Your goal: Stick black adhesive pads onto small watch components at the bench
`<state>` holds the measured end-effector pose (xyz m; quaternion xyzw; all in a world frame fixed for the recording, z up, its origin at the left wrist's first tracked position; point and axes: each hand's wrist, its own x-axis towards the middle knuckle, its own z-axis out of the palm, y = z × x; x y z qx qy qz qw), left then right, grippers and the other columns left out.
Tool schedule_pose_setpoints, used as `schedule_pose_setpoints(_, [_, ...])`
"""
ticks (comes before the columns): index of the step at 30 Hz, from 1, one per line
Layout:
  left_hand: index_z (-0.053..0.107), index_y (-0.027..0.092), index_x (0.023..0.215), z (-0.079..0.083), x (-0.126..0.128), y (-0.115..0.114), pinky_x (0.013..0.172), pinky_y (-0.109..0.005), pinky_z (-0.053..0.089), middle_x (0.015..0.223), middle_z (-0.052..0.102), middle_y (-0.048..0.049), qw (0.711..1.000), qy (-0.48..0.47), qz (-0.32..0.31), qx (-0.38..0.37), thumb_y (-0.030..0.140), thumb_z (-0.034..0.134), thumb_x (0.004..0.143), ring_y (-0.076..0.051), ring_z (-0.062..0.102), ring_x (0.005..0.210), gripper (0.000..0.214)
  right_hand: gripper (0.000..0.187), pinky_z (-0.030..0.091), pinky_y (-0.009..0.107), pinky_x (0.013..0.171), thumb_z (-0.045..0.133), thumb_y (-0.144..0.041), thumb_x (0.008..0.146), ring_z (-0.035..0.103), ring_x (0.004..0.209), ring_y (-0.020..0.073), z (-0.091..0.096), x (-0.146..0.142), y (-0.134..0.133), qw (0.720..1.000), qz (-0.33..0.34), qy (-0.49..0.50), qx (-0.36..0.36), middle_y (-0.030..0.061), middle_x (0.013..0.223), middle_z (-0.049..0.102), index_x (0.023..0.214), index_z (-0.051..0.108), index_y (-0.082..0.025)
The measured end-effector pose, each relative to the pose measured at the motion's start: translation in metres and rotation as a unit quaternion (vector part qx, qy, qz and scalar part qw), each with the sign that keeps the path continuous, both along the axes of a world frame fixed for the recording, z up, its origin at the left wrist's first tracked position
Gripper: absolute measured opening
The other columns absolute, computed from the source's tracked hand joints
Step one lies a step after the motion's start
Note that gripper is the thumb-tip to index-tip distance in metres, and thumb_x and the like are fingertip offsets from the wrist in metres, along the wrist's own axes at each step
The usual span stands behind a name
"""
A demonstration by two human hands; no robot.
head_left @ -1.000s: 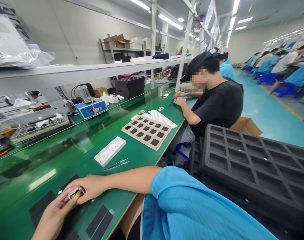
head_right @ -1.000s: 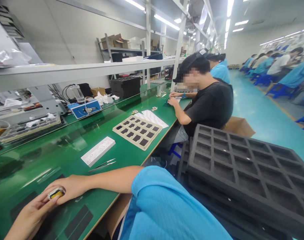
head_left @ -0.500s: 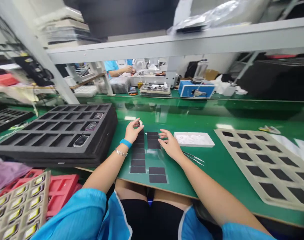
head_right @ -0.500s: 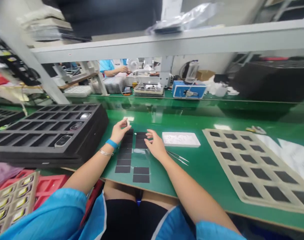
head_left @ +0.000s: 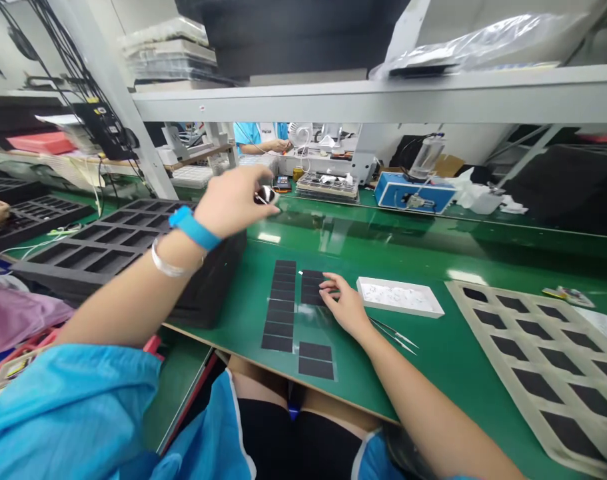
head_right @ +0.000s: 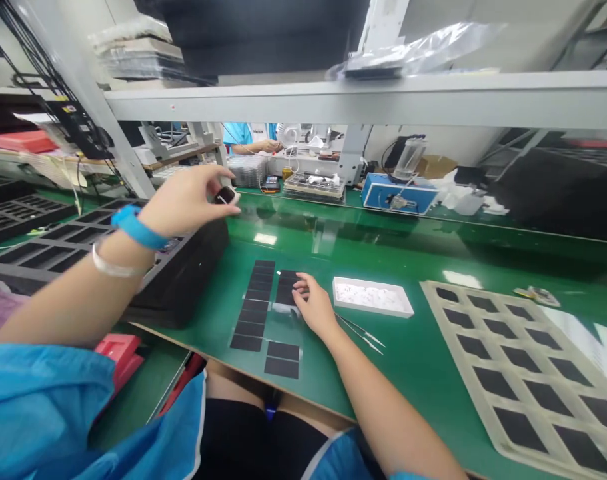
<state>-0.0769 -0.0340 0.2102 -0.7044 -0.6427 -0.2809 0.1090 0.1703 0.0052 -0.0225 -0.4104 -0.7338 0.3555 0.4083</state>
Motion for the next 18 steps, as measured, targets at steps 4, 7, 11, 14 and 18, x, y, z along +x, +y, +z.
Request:
schedule_pose_setpoints(4, [0.07,0.018,0.105,-0.008,-0.069,0.062,0.09,-0.037,0.047,0.1,0.07,-0.0103,0.978,0.032,0.169,-0.122,0.043,0.076,0.068,-0.031,0.063,0.102,0.045,0.037,0.058,0.034,0.078,0.055,-0.027,0.081,0.067,0.082,0.0168,0.002,-0.001,-0.003,1.0,0.004,-0.01,-0.003,0.0089,0.095,0.07,0.116,0.057,-0.018])
schedule_pose_setpoints(7, [0.071,0.017,0.107,-0.04,-0.109,0.087,0.089,-0.038,0.048,0.105,0.071,-0.0134,0.956,-0.008,0.24,-0.17,0.046,0.072,0.071,-0.032,0.064,0.105,0.046,0.035,0.058,0.034,0.077,0.054,-0.026,0.082,0.068,0.082,0.017,0.004,-0.001,-0.005,1.0,-0.001,-0.01,-0.002,0.0084,0.095,0.07,0.115,0.058,-0.018])
schedule_pose_setpoints(11, [0.071,0.016,0.11,-0.071,-0.13,0.091,0.095,-0.036,0.046,0.115,0.07,-0.0138,0.955,-0.007,0.227,-0.191,0.044,0.054,0.084,-0.031,0.062,0.111,0.042,0.032,0.057,0.033,0.08,0.054,-0.025,0.083,0.069,0.084,0.0162,0.007,-0.002,-0.009,1.0,0.008,-0.02,0.02,0.0068,0.095,0.071,0.114,0.06,-0.02])
schedule_pose_setpoints(14, [0.067,0.01,0.118,-0.074,-0.13,0.089,0.099,-0.037,0.043,0.122,0.066,-0.017,0.952,0.012,0.246,-0.18,0.042,0.038,0.091,-0.032,0.059,0.116,0.051,0.03,0.057,0.033,0.081,0.054,-0.023,0.083,0.068,0.084,0.0162,0.007,-0.004,-0.012,0.999,0.021,-0.036,0.033,0.0064,0.094,0.071,0.112,0.061,-0.02])
schedule_pose_setpoints(18, [0.06,0.01,0.129,-0.074,-0.128,0.085,0.103,-0.041,0.037,0.133,0.059,-0.0167,0.954,0.029,0.265,-0.136,0.041,0.023,0.094,-0.031,0.051,0.121,0.059,0.029,0.057,0.034,0.082,0.054,-0.023,0.084,0.069,0.084,0.0167,0.007,-0.005,-0.013,0.998,0.03,-0.04,0.042,0.0063,0.094,0.072,0.111,0.062,-0.02])
